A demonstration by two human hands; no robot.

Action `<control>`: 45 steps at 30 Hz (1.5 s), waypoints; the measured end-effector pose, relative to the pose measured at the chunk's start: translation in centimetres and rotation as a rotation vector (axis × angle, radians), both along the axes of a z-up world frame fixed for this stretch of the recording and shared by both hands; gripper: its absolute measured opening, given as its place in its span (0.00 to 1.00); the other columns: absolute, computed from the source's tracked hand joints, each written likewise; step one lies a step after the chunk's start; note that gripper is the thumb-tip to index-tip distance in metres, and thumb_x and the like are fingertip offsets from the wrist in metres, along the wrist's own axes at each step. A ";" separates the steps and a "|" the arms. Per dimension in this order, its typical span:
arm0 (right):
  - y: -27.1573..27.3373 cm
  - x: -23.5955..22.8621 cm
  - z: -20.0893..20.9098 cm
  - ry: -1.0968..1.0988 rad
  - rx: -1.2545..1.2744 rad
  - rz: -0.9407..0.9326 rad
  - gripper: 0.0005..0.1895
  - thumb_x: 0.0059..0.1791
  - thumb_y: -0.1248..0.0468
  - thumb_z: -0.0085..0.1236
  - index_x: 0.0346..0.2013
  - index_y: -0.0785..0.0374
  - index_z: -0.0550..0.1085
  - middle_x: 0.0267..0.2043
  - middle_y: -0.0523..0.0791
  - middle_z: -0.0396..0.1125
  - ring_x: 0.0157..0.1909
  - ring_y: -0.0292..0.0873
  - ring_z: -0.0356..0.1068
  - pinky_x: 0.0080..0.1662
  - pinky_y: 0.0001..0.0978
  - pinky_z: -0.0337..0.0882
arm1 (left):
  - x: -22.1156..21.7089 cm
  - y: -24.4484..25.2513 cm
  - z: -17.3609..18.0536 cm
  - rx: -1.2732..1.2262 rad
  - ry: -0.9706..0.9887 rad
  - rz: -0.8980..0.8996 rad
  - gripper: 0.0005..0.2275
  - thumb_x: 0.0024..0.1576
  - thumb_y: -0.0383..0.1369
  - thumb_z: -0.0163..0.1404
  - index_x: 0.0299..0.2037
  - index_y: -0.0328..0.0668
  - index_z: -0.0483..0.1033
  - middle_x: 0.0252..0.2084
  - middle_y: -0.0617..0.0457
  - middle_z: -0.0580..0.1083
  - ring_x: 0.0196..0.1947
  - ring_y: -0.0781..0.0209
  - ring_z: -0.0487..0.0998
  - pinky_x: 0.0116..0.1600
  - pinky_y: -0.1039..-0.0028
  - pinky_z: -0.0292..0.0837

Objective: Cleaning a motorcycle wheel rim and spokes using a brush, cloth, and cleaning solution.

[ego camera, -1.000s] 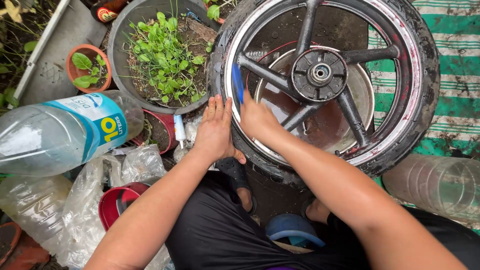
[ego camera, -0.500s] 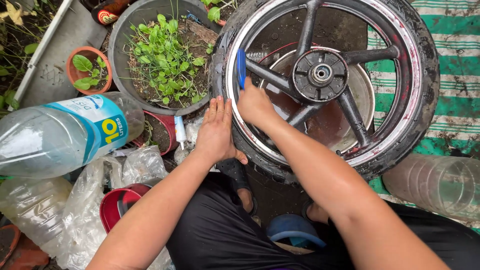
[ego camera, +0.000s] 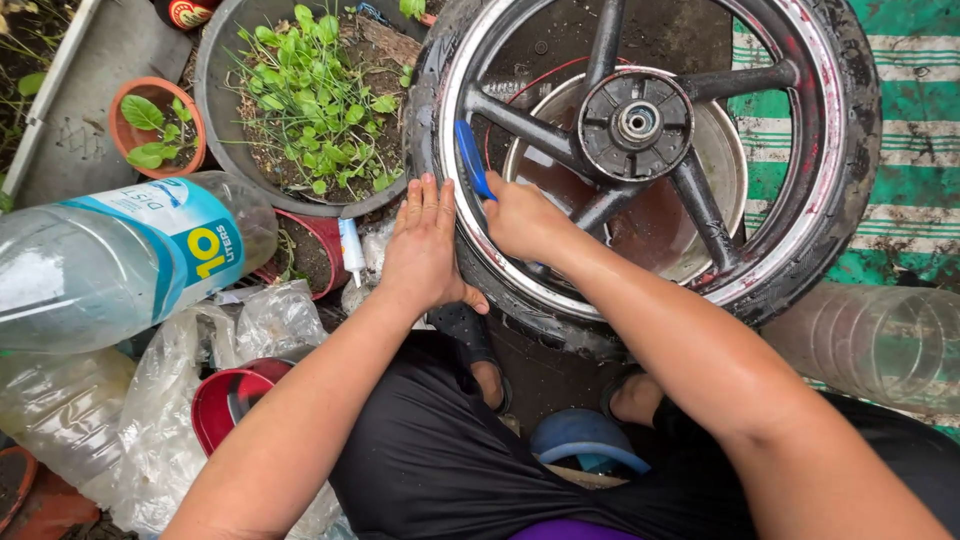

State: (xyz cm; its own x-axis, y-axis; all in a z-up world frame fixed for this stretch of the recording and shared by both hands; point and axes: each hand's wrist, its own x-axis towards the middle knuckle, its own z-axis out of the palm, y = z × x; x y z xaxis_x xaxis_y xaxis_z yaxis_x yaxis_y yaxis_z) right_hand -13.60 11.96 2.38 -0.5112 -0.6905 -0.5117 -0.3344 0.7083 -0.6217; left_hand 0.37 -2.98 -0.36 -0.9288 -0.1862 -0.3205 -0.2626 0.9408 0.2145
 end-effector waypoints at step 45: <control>3.5 1.4 -0.2 0.179 0.035 0.168 0.31 0.61 0.59 0.40 0.79 0.67 0.62 0.44 0.71 0.77 0.46 0.77 0.80 0.44 0.68 0.81 | -0.2 0.1 0.4 -0.019 0.000 0.003 0.89 0.13 0.69 0.77 0.87 0.38 0.36 0.85 0.19 0.46 0.85 0.24 0.44 0.85 0.44 0.40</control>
